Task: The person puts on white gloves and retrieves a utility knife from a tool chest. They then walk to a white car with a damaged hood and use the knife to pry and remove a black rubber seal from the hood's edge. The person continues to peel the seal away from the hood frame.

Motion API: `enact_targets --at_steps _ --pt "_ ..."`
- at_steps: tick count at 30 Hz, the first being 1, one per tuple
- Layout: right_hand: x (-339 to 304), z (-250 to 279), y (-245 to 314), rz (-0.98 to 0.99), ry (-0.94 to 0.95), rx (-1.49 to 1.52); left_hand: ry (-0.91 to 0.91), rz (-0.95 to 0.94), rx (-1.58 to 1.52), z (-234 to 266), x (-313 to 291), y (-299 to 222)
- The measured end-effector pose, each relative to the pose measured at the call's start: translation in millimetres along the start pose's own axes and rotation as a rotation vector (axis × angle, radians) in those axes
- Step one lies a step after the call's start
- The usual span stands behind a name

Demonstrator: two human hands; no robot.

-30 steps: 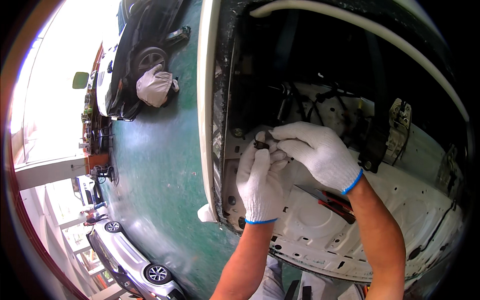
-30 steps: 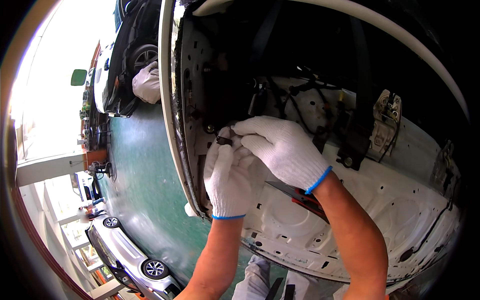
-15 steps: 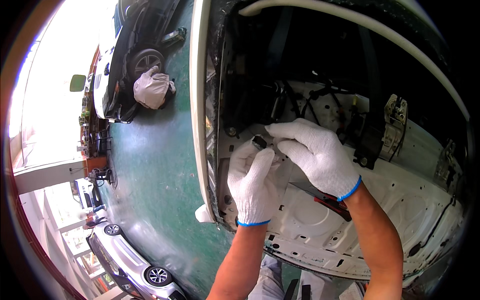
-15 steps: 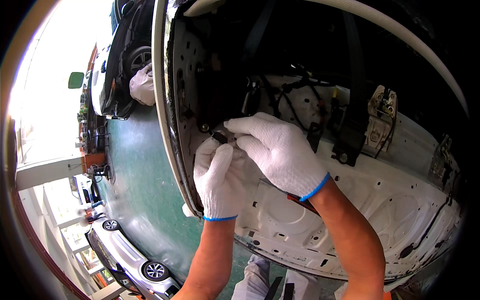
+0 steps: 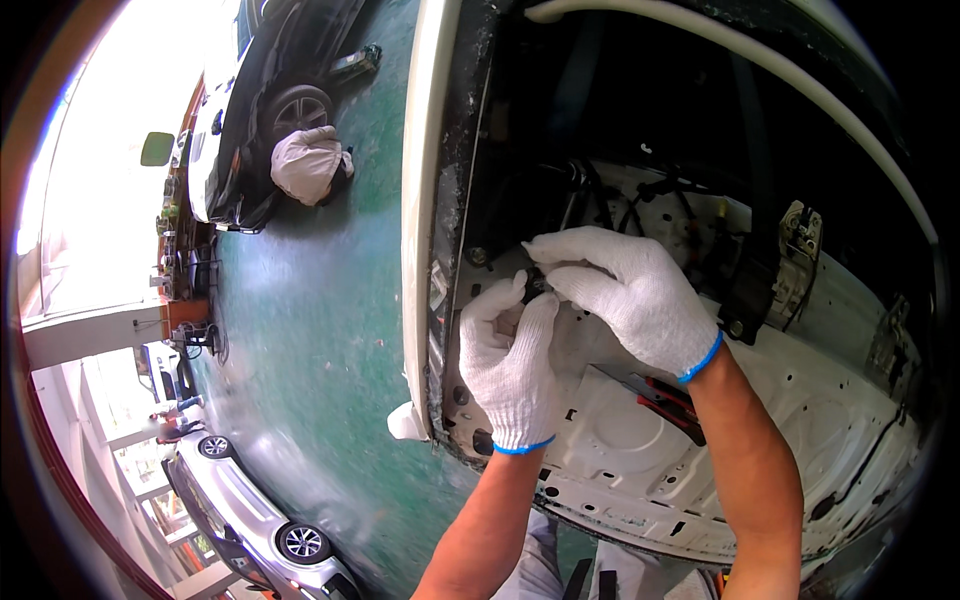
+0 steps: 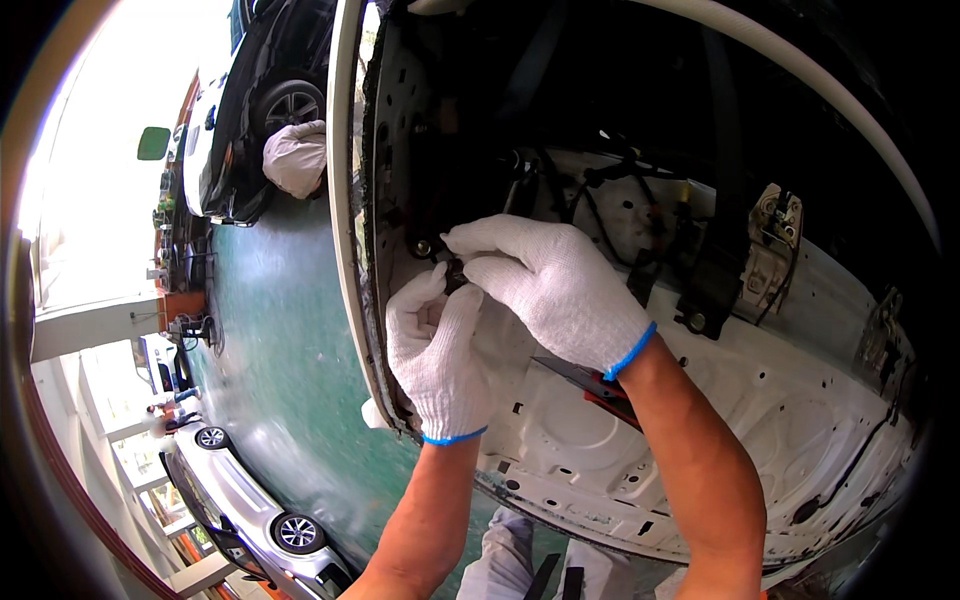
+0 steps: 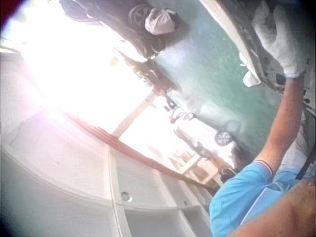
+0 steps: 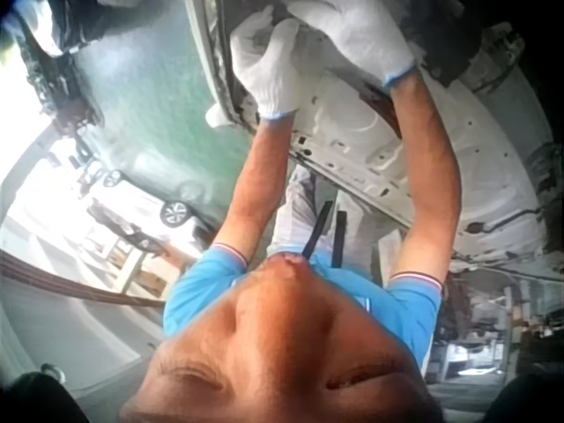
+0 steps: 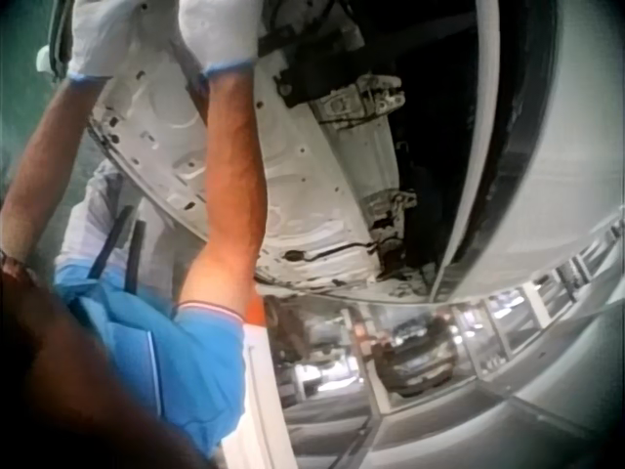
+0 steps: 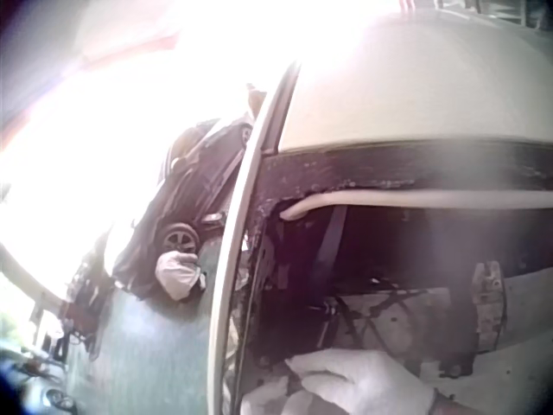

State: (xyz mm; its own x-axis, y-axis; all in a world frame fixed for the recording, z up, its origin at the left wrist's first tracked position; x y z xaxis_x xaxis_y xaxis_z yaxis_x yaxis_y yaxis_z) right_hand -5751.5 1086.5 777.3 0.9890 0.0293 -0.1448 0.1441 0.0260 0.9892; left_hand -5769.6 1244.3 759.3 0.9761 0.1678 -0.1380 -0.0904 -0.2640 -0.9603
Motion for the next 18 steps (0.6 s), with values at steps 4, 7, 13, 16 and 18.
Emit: enact_targets --at_steps 4,7,13,16,18 --pt "2 -3 -8 -0.032 0.018 0.055 -0.022 -0.068 0.153 -2 0 -5" --pt "6 -7 -8 -0.133 0.055 0.067 -0.004 -0.16 0.221 -7 -2 -9" --pt "9 -11 -19 -0.262 0.089 0.201 0.007 -0.217 0.272 -12 -5 -13" --pt "9 -11 -23 -0.274 0.086 0.322 0.007 -0.206 0.277 -12 -7 -13" --pt "9 -12 -29 -0.283 0.085 0.346 0.015 -0.199 0.258 -12 -7 -13"
Point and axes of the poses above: each hand's wrist, its own x-axis towards the middle knuckle, its own z-axis out of the back of the hand, y = z × x, the point moved 7 cm from there along x, towards the middle knuckle, and after that the axes turned 9 degrees about -x, right-handed, at the moved point
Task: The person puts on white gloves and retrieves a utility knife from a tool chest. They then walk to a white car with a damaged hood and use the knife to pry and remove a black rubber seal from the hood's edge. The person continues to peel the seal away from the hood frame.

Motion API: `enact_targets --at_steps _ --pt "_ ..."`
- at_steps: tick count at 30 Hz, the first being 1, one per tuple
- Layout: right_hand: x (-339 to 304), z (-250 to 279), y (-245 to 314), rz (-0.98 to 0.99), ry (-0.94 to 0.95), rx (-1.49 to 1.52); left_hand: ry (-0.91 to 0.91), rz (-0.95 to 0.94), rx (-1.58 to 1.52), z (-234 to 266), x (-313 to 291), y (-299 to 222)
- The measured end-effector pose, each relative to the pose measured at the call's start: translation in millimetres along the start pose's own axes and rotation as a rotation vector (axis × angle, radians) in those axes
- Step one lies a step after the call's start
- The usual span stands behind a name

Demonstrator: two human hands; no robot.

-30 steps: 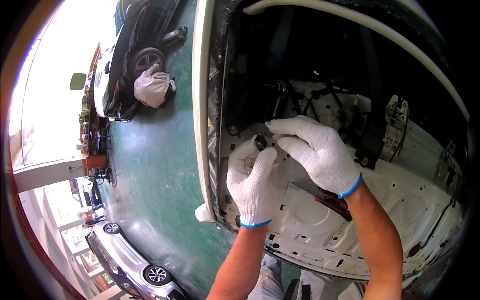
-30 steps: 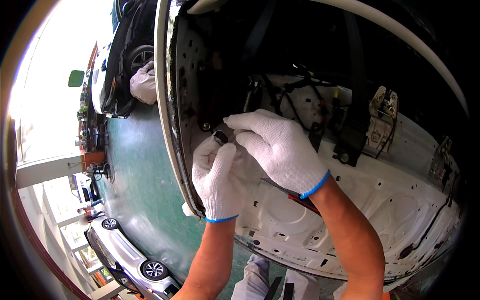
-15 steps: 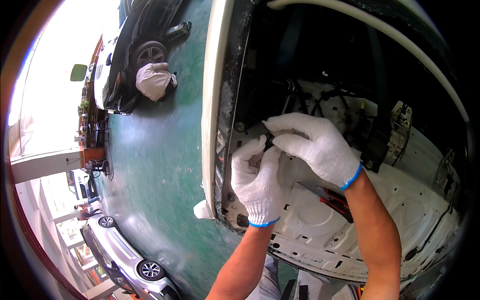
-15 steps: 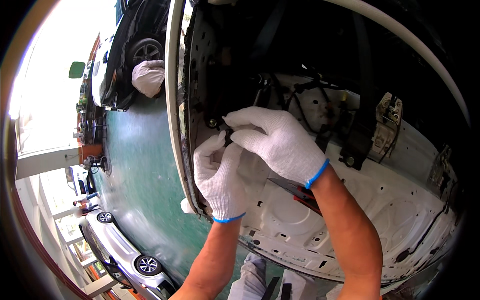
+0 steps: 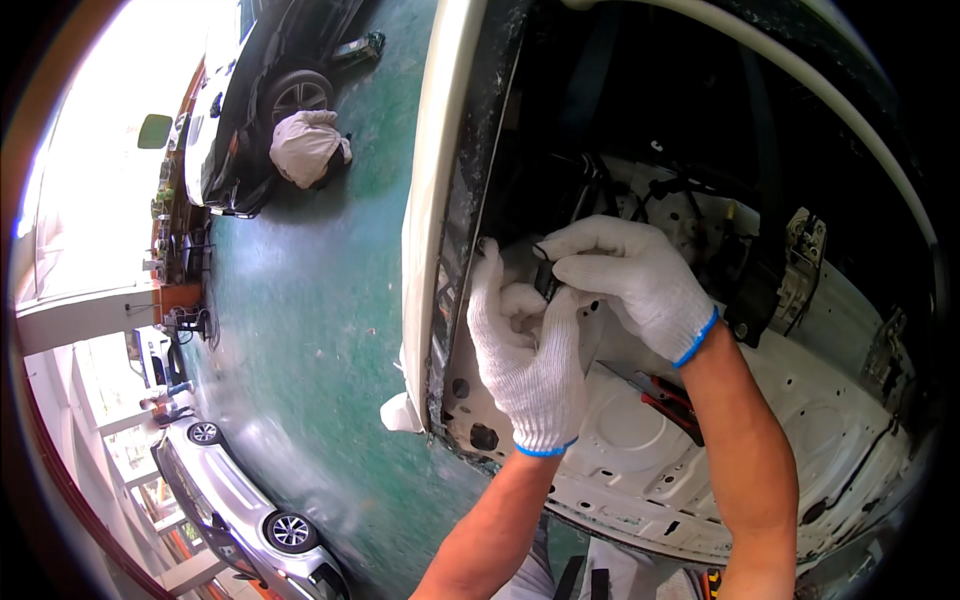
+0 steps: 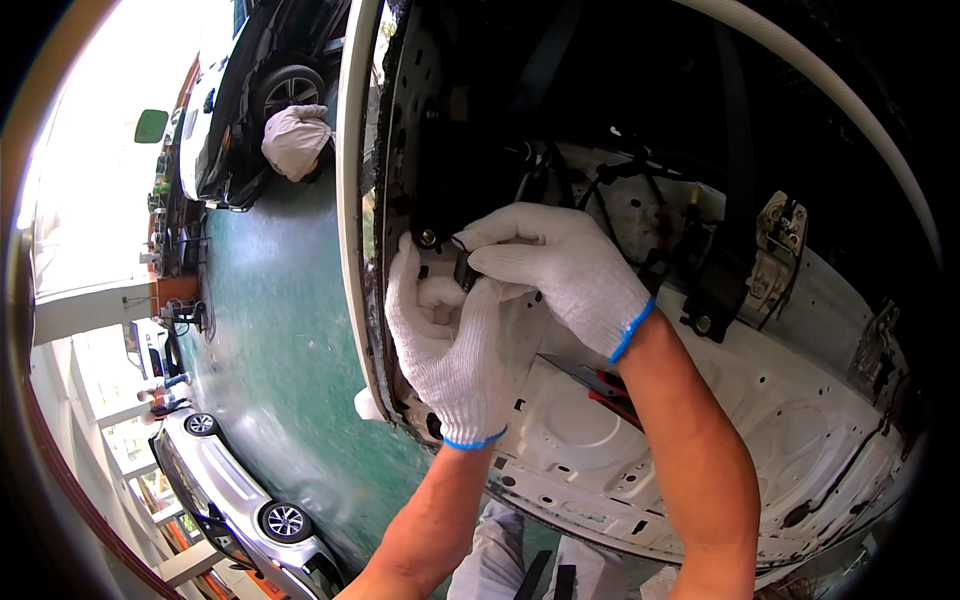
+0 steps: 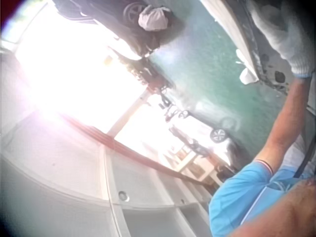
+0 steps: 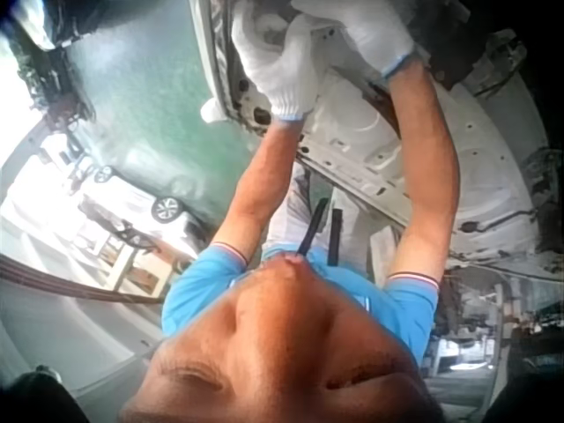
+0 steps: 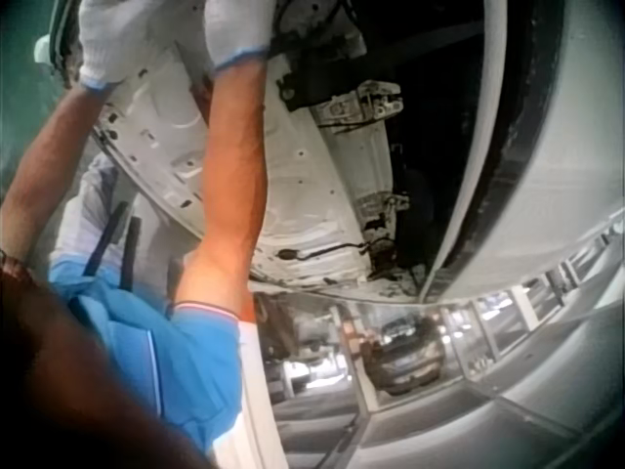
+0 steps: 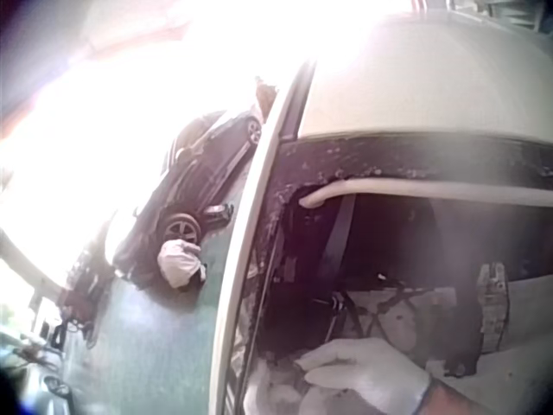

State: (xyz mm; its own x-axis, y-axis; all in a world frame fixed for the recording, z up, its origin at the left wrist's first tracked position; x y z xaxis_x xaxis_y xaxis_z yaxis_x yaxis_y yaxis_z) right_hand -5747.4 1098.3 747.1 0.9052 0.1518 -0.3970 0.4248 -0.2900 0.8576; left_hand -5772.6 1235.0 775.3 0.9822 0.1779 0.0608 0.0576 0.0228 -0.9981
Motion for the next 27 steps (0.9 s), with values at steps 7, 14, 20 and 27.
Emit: enact_targets --at_steps 7,14,20,27 --pt "-2 2 -1 0.036 -0.007 0.018 0.021 0.074 -0.078 2 -1 13" --pt "-9 6 10 0.131 -0.03 -0.142 0.007 0.158 -0.183 2 2 17" --pt "-12 7 10 0.223 -0.069 -0.172 0.017 0.21 -0.131 1 3 16" --pt "-12 7 12 0.226 -0.069 -0.234 0.033 0.172 -0.109 1 5 20"
Point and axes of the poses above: each hand's wrist, its own x-axis towards the middle knuckle, its own z-axis out of the back of the hand, y = z × x, the point moved 7 cm from there along x, towards the middle knuckle, and after that the axes turned 9 degrees about -x, right-handed, at the moved point
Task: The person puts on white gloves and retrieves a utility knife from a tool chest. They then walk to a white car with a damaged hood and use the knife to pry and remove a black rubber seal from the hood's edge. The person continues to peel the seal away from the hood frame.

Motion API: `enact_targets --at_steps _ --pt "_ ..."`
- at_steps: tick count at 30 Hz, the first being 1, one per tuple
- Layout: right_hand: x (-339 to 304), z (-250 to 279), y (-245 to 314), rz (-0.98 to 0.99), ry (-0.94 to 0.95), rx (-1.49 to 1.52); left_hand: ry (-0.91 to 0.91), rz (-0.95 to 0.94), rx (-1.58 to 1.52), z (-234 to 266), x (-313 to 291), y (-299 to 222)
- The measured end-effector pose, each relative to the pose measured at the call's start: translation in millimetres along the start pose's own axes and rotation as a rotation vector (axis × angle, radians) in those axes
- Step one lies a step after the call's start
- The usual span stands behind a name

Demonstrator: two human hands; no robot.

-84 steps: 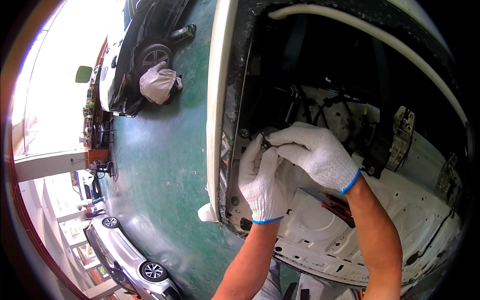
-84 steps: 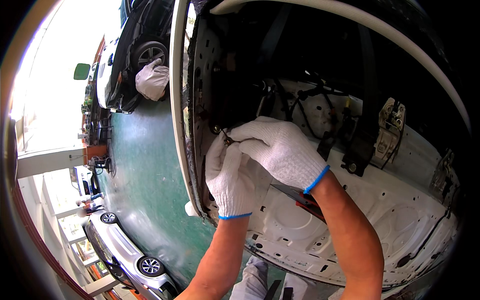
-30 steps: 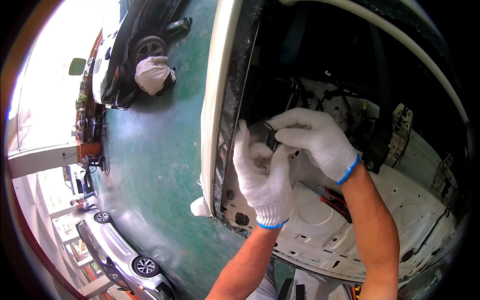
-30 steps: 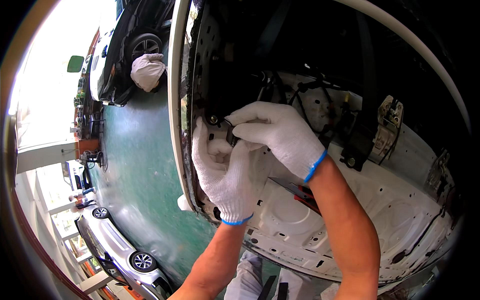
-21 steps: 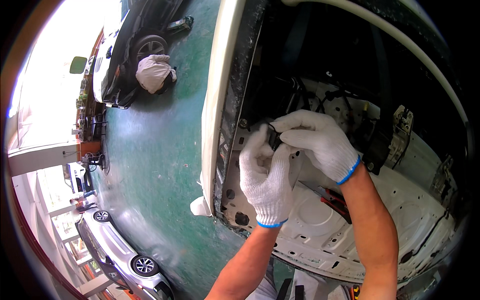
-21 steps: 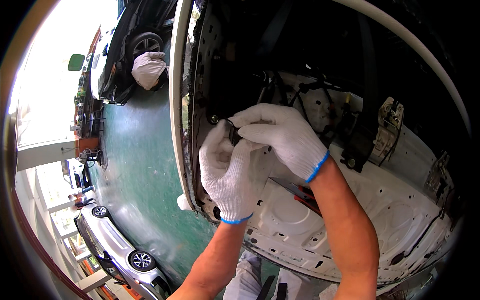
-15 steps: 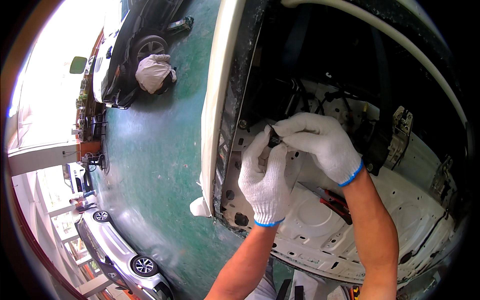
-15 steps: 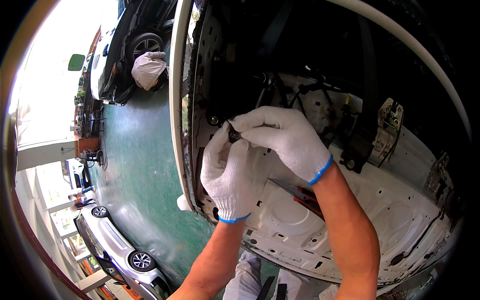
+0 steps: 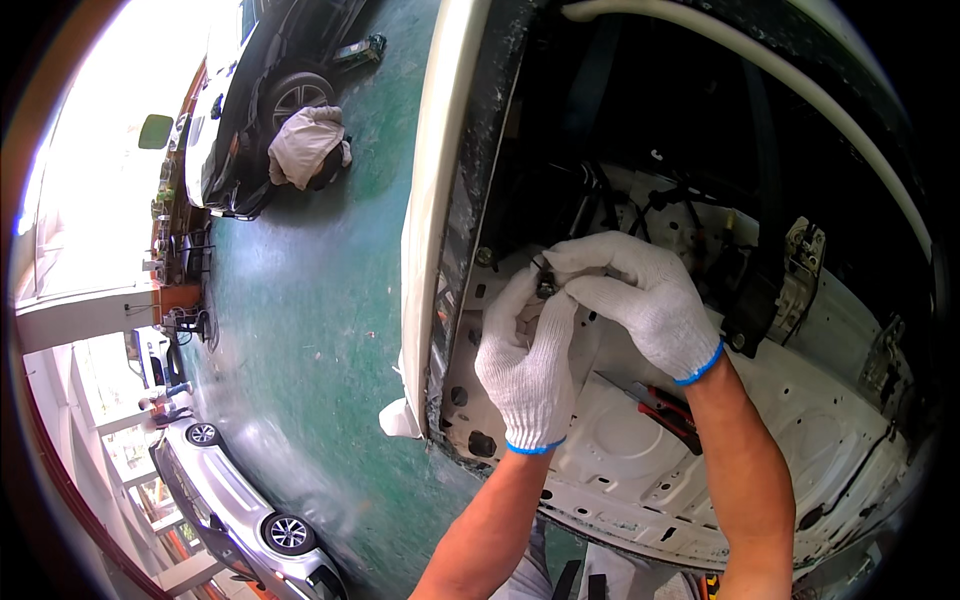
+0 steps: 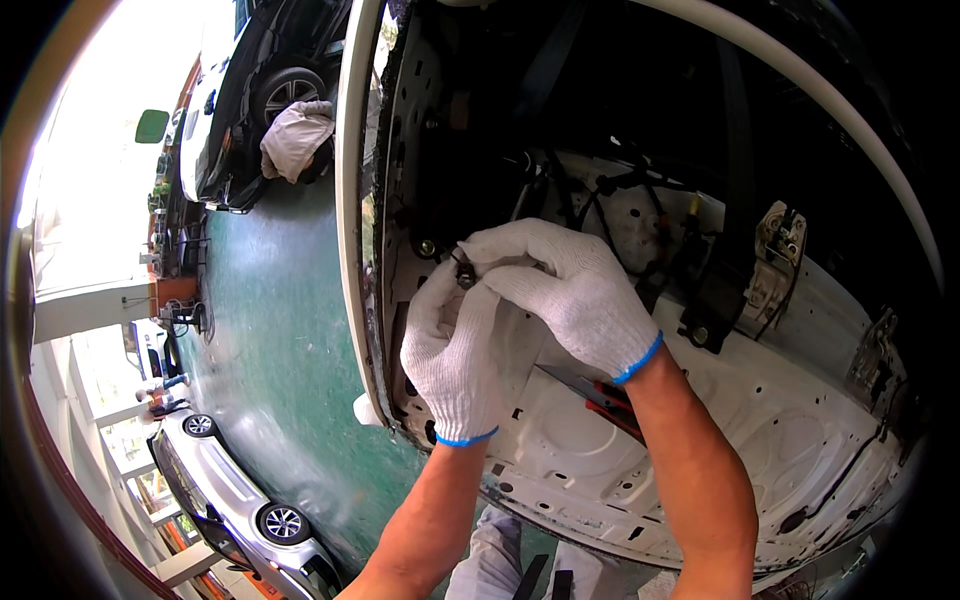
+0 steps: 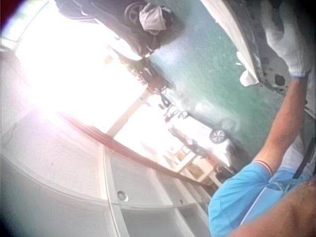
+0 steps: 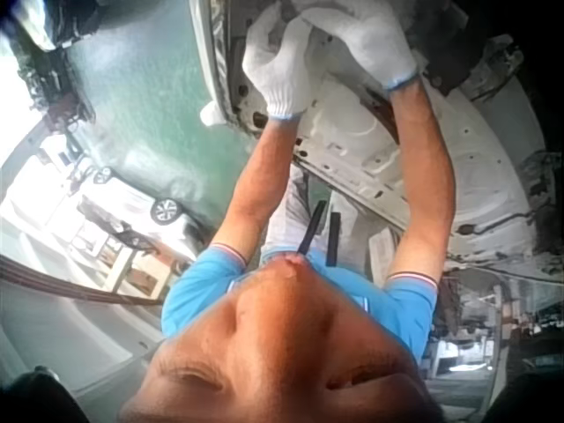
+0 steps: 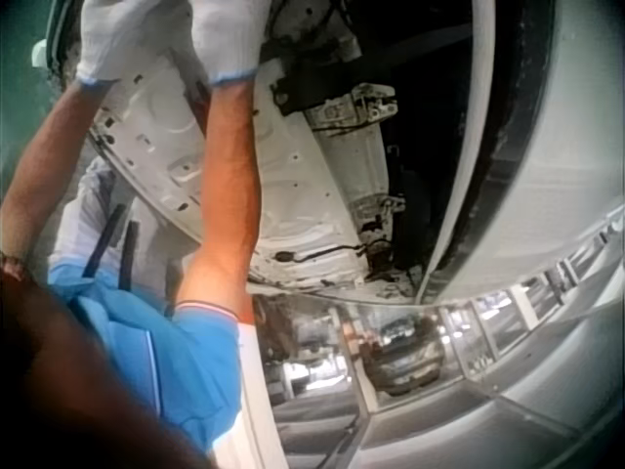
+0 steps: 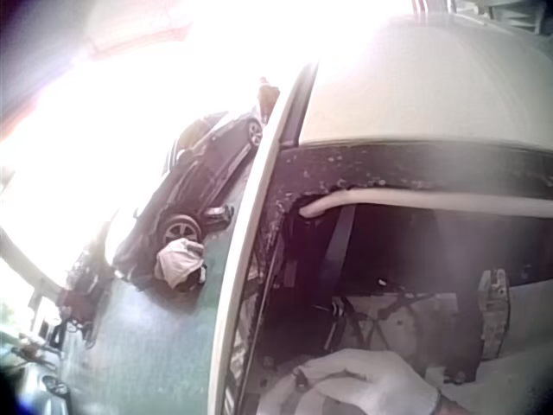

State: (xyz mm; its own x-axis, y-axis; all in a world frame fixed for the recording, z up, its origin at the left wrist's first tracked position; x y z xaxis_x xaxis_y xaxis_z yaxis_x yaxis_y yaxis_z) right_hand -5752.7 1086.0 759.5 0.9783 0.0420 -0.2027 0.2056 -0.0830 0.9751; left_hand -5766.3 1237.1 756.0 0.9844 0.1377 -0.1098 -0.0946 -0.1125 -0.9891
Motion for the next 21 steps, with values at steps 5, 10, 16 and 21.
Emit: enact_targets --at_steps 5,10,16,21 --pt "1.2 -1.1 -0.3 -0.003 0.006 0.017 -0.023 0.026 0.014 2.0 2.5 1.8" --pt "2.5 -0.4 -2.6 -0.005 0.008 0.016 -0.038 0.063 0.037 0.9 4.3 1.1" --pt "3.5 -1.7 -4.0 -0.024 0.006 0.024 -0.042 0.072 0.064 3.7 7.4 5.5" --pt "3.5 -2.4 -4.7 -0.058 0.005 0.059 -0.001 -0.028 0.156 1.7 8.8 0.5"
Point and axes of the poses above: each hand's wrist, its own x-axis towards the middle knuckle, its own z-axis out of the back of the hand, y = z × x, the point moved 7 cm from there along x, towards the middle knuckle, and after that the axes turned 9 degrees about -x, right-handed, at the moved point
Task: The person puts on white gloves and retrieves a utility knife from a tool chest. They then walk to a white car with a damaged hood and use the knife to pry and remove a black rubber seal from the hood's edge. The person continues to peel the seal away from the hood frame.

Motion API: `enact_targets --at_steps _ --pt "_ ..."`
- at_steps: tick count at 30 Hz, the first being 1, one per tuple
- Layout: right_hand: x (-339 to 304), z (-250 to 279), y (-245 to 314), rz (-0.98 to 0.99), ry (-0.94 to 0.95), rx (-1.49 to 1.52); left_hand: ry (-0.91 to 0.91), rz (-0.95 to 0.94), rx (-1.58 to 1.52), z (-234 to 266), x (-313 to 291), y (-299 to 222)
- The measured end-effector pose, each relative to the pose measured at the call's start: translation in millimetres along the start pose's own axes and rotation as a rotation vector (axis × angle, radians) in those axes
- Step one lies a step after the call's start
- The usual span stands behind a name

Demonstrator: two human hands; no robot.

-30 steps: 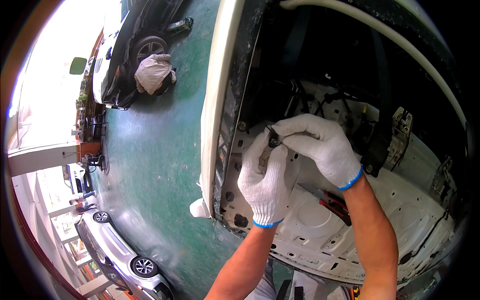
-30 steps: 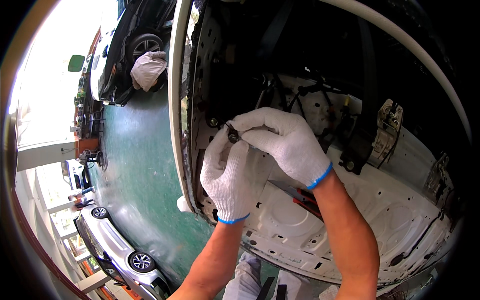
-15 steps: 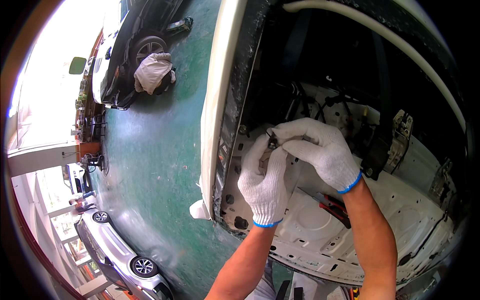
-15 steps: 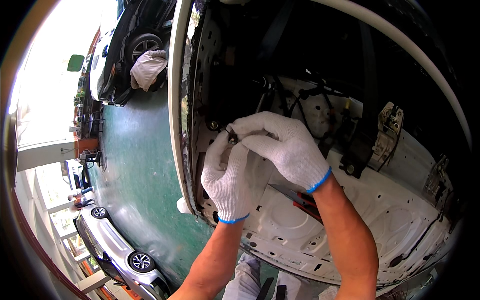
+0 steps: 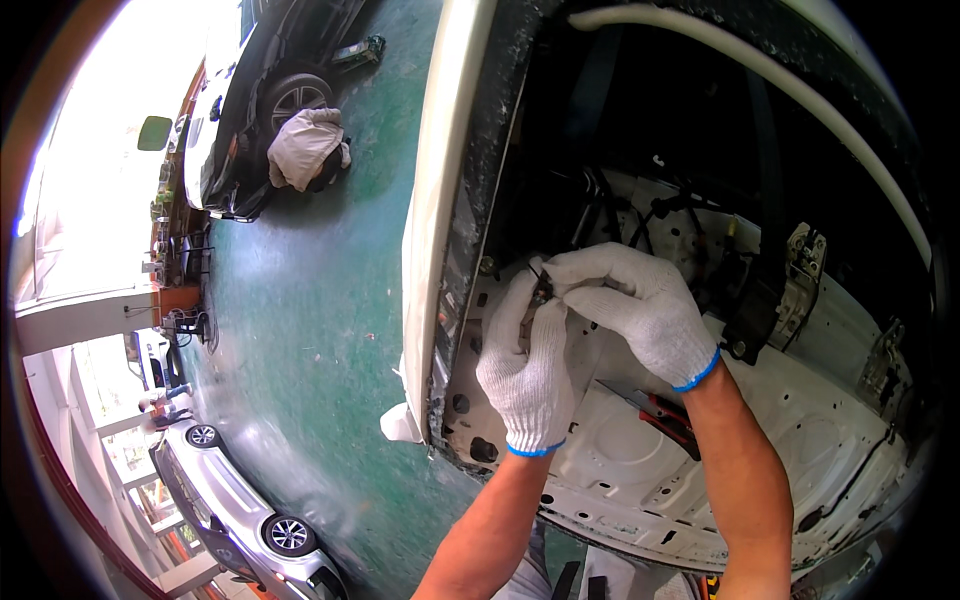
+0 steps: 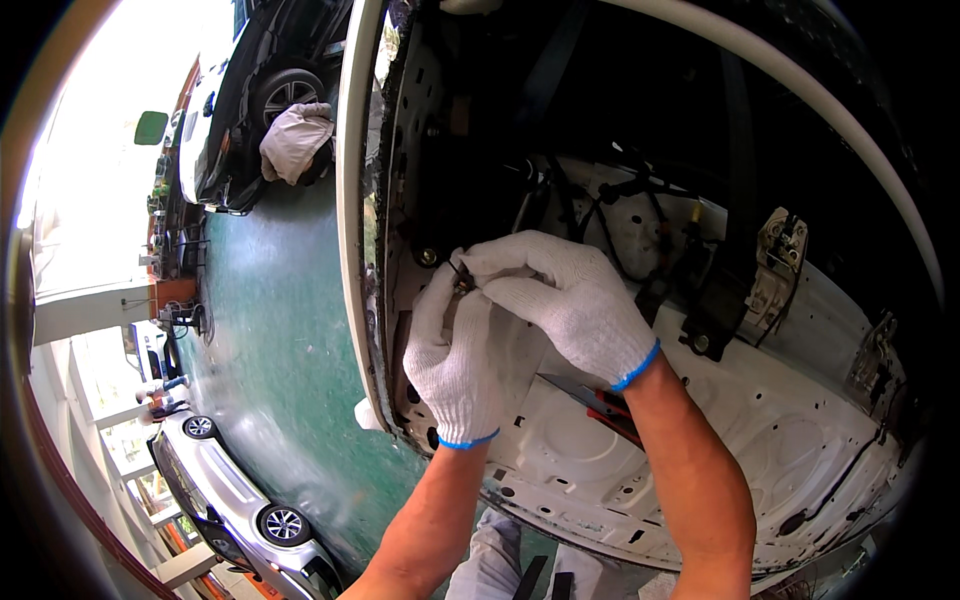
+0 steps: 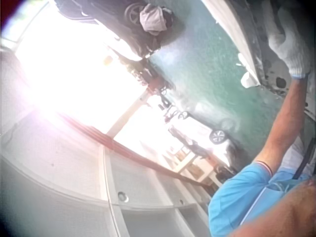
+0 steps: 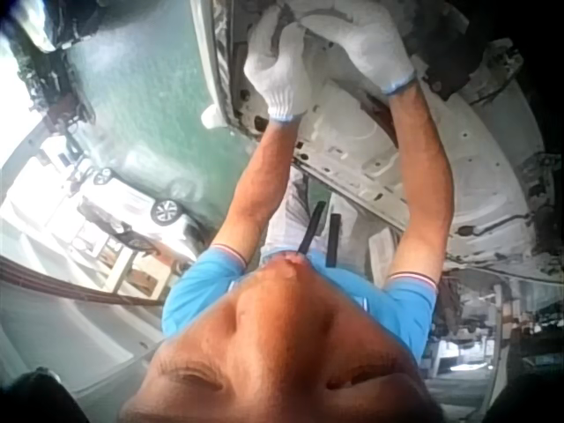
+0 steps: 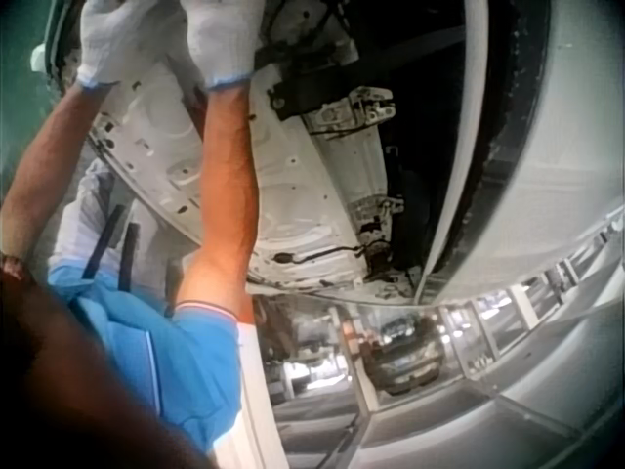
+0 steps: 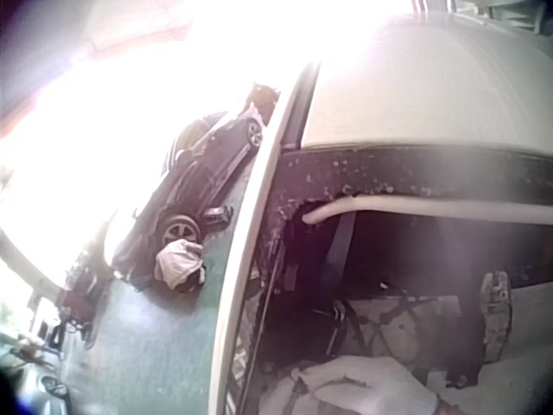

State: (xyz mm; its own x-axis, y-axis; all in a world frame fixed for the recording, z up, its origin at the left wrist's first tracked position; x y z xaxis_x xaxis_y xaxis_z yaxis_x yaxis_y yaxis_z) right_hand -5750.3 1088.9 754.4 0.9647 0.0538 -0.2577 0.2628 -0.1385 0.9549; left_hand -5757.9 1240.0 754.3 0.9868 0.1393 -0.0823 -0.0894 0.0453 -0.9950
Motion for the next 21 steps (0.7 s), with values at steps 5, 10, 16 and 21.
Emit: enact_targets --at_steps 5,10,16,21 --pt "1 0 -1 -0.01 -0.01 -0.015 -0.012 0.121 -0.023 -2 -1 -2" --pt "0 0 -1 -0.011 -0.014 -0.018 -0.012 0.169 -0.085 -2 -3 2" --pt "-6 1 2 -0.018 0.007 0.061 0.041 0.335 -0.466 -8 -4 12" --pt "-9 8 8 -0.003 0.01 0.06 0.147 0.343 -0.714 -9 -4 12"
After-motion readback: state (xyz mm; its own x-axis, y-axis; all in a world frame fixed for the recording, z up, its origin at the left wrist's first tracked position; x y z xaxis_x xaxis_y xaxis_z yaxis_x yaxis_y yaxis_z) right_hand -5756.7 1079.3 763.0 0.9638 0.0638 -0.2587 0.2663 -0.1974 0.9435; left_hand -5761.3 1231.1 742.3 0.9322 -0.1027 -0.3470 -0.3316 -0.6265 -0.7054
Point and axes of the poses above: each hand's wrist, its own x-axis towards the middle knuckle, its own z-axis out of the back of the hand, y = z × x, the point moved 7 cm from there along x, towards the middle knuckle, and after that the axes turned 9 degrees about -x, right-handed, at the moved point
